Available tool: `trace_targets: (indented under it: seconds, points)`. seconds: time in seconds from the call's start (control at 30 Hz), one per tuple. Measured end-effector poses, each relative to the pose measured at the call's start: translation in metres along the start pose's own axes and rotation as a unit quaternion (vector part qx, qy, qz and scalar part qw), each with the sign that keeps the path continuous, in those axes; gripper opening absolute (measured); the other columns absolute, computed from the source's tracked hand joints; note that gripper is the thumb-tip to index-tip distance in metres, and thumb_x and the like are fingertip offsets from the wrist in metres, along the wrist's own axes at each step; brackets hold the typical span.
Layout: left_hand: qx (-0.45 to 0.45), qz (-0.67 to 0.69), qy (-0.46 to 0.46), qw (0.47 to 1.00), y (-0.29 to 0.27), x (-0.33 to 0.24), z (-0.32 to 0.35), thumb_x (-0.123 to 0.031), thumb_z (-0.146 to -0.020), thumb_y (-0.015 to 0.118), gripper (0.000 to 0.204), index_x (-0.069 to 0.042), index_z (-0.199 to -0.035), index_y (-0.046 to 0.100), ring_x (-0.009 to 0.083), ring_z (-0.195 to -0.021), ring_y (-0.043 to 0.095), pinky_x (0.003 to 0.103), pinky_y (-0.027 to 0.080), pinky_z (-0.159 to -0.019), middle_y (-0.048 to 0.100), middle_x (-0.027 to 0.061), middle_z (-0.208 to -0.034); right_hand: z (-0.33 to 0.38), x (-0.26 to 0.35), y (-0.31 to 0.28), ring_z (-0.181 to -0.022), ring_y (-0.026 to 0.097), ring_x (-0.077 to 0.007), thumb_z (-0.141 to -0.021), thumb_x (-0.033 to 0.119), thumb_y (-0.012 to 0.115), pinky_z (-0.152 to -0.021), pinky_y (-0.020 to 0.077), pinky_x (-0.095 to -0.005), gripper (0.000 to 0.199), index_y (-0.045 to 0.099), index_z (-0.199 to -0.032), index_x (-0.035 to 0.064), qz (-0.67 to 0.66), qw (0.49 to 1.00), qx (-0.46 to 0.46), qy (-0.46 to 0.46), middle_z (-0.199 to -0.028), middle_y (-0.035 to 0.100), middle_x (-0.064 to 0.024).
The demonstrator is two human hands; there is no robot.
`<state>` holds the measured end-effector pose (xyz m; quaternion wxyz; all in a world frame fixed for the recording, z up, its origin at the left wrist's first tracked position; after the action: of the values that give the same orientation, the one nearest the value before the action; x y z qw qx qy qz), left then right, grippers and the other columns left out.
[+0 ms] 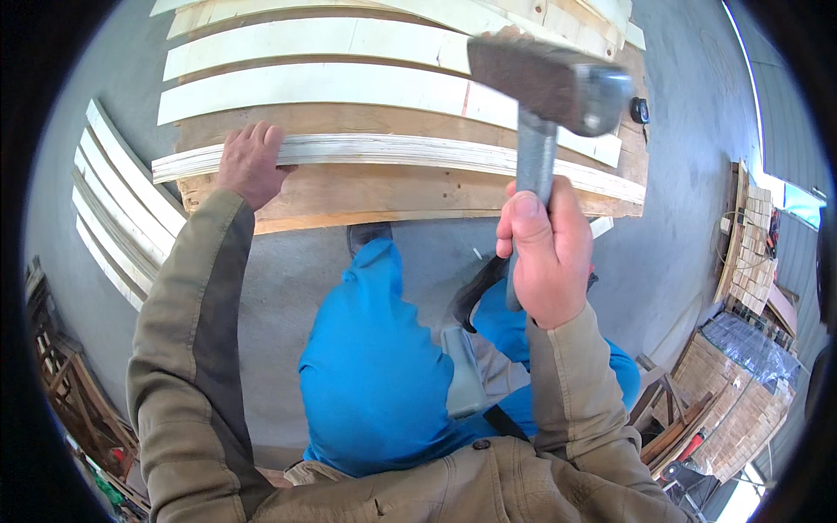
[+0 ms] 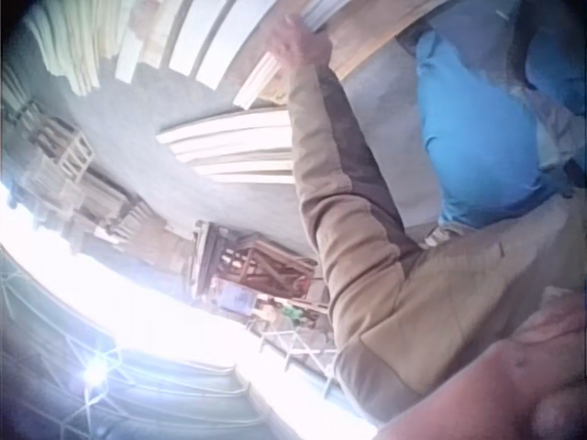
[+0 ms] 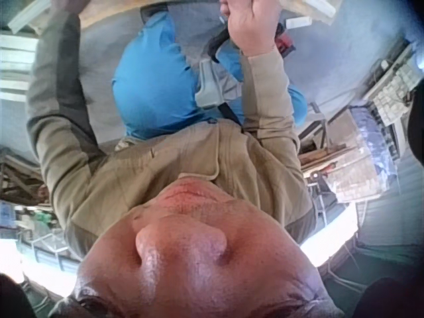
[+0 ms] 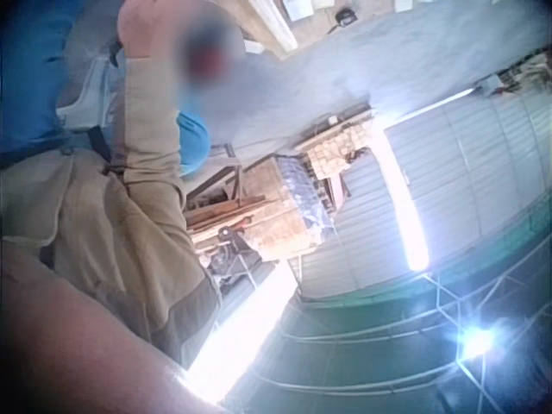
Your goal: The person assembles wooden planks on a workbench using a pneumatic nail gun and a hammer. They position each plank, drive nails, and occasionally tap the wood to align it before moving to the next piece.
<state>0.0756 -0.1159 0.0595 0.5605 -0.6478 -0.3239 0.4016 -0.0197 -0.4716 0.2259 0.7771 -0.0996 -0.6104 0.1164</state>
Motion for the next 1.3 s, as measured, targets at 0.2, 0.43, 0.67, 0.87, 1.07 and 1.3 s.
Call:
trace_targets:
  seconds: [0.2, 0.43, 0.67, 0.87, 1.07, 1.3]
  points:
    - [0.010, 0.002, -0.007, 1.000, 0.003, 0.002, 0.002, -0.026, -0.079, 0.089, 0.045, -0.007, -0.104, 0.056, 0.0347, -0.103, 0.064, 0.049, 0.048, -0.091, 0.063, 0.0121, -0.103, -0.006, -0.035, 0.037, -0.070, 0.063, -0.0307, -0.108, 0.030, 0.064, -0.066, 0.0491, -0.0425, 0.032, 0.058, -0.104, -0.0010, 0.059, 0.997, -0.023, -0.037, -0.077, 0.063, -0.0168]
    - [0.006, -0.012, -0.002, 1.000, 0.006, 0.001, -0.001, -0.030, -0.080, 0.089, 0.047, -0.008, -0.105, 0.056, 0.0327, -0.103, 0.063, 0.048, 0.048, -0.092, 0.063, 0.0113, -0.105, -0.027, -0.082, 0.056, -0.075, 0.063, -0.0461, -0.108, 0.038, 0.061, -0.067, 0.0473, -0.0509, 0.044, 0.055, -0.090, -0.0010, 0.198, 0.974, 0.041, 0.100, -0.078, 0.062, -0.0253]
    - [0.017, -0.006, -0.010, 1.000, 0.005, 0.004, 0.006, -0.028, -0.083, 0.087, 0.045, -0.008, -0.107, 0.055, 0.0322, -0.104, 0.063, 0.048, 0.047, -0.093, 0.063, 0.0105, -0.105, -0.017, -0.013, 0.062, -0.062, 0.064, -0.0323, -0.109, 0.034, 0.063, -0.057, 0.0469, -0.0414, 0.037, 0.055, -0.094, 0.0005, 0.058, 0.996, 0.019, -0.058, -0.067, 0.060, -0.0175]
    - [0.022, -0.019, -0.017, 0.999, 0.006, 0.004, 0.000, -0.029, -0.083, 0.087, 0.044, -0.008, -0.106, 0.054, 0.0324, -0.106, 0.064, 0.048, 0.047, -0.092, 0.063, 0.0105, -0.106, -0.035, -0.046, 0.091, -0.071, 0.066, -0.0462, -0.107, 0.037, 0.062, -0.066, 0.0509, -0.0520, 0.043, 0.059, -0.092, -0.0031, 0.269, 0.959, 0.087, 0.029, -0.075, 0.066, -0.0255]
    - [0.003, -0.013, -0.007, 1.000, 0.009, 0.005, 0.007, -0.031, -0.082, 0.087, 0.046, -0.010, -0.107, 0.054, 0.0318, -0.106, 0.064, 0.048, 0.047, -0.092, 0.063, 0.0100, -0.106, -0.034, -0.012, 0.078, -0.063, 0.065, -0.0387, -0.108, 0.038, 0.064, -0.059, 0.0495, -0.0456, 0.042, 0.057, -0.095, -0.0014, 0.101, 0.990, 0.071, -0.061, -0.073, 0.065, -0.0207]
    - [0.027, -0.021, -0.018, 0.999, 0.008, 0.002, 0.007, -0.032, -0.083, 0.086, 0.047, -0.010, -0.108, 0.053, 0.0306, -0.106, 0.063, 0.047, 0.047, -0.093, 0.062, 0.0086, -0.105, -0.048, -0.043, 0.092, -0.078, 0.070, -0.0436, -0.109, 0.040, 0.059, -0.070, 0.0521, -0.0532, 0.044, 0.061, -0.101, -0.0026, 0.306, 0.933, 0.123, 0.143, -0.081, 0.070, -0.0248]
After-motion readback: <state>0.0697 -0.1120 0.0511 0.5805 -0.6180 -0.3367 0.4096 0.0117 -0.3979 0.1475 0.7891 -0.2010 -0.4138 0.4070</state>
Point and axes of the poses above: each hand's wrist, its own z-axis away from the middle knuckle, its own y-axis out of the palm, x = y × z, the point moved 4 cm from there along -z, towards the middle knuckle
